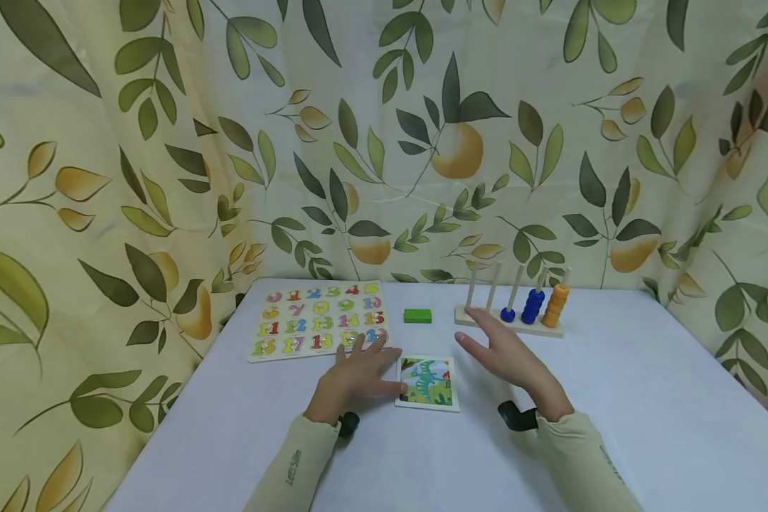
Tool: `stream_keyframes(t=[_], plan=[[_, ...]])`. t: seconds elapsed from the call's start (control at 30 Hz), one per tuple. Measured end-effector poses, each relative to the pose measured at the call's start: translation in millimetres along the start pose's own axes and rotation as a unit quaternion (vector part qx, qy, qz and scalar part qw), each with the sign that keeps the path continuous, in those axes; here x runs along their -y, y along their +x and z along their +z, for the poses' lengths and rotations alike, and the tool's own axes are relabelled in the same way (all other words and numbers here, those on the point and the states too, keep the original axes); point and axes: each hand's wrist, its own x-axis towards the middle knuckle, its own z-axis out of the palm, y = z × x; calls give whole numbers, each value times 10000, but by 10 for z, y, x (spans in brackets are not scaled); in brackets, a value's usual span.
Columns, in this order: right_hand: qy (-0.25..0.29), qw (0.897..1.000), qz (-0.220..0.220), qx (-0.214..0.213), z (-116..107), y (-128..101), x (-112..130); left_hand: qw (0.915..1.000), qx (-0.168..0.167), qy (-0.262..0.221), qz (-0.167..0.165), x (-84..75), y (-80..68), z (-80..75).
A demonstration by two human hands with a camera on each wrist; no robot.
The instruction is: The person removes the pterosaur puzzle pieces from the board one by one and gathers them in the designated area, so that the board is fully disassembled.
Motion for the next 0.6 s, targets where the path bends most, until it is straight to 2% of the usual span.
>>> stream_keyframes(t=[0.33, 0.6], plan=[[687, 9968, -382, 126, 58, 191, 266, 9994, 117, 6, -321, -29, 6, -27], [910, 9935, -561, 396, 264, 352, 370, 9989, 196, 154, -392, -53, 8, 13]])
